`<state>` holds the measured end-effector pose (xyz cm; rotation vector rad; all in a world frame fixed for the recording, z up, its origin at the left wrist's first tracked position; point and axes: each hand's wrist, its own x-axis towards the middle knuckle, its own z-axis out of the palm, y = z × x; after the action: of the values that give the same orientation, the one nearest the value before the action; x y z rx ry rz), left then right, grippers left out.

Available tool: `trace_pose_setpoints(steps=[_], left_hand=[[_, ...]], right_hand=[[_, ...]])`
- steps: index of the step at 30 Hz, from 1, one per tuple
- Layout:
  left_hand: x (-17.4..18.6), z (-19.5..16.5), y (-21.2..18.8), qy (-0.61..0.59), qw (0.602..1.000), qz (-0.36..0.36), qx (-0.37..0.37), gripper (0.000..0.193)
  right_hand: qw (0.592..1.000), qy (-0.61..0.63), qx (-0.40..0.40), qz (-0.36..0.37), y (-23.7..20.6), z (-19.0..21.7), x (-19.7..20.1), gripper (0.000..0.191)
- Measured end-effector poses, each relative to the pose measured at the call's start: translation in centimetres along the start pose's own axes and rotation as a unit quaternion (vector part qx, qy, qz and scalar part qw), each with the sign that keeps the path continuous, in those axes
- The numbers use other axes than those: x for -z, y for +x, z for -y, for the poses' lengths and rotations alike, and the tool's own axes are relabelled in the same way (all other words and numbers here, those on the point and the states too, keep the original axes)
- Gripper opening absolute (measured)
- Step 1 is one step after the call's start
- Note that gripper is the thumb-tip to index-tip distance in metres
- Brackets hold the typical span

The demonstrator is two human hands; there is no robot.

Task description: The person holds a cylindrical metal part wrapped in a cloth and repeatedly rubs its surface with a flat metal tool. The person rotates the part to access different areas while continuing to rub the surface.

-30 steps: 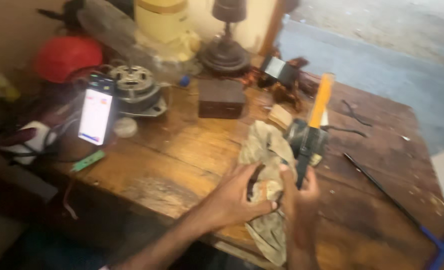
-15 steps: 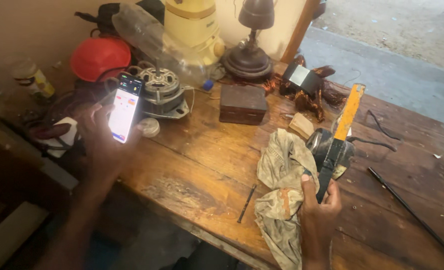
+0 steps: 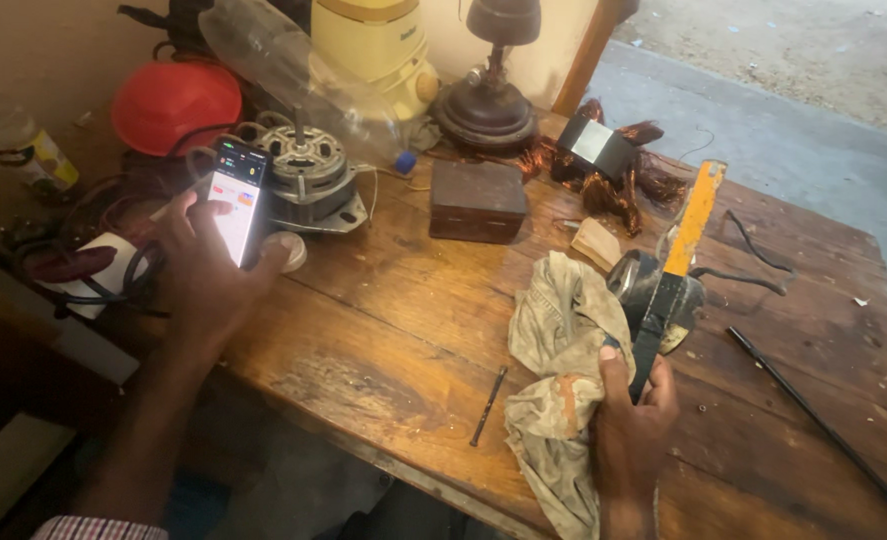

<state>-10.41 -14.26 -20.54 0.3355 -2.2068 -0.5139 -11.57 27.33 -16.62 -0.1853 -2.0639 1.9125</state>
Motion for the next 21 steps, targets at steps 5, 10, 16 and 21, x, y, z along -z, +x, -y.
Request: trace_pose_setpoints(steps=[5,10,16,21], left_hand=[[-0.5,0.6,0.3,-0.03,0.998,0.012,0.058,0.079],[-0.8,0.8,0.3,-0.007,0.999,-0.019,0.028,0.083],[0.4,-4.0,-1.4,-0.072,0.995,-0.068,-0.014,0.063],[0.8,-15.0,-6.6,-0.338,0.916,0.188,0.106,0.055]], right_hand=[[0.999,0.005,-0.03,-0.01,0.0,-0.1,-0.2,0.02],[0.999,-0.035,0.035,-0.01,-0.1,-0.1,-0.2,0.021],[1.0,-0.014,-0.002,0.0,-0.1,-0.2,0.0,0.021],[0.999,0.025,-0.003,0.027,0.1,-0.7,0.5,0.022]])
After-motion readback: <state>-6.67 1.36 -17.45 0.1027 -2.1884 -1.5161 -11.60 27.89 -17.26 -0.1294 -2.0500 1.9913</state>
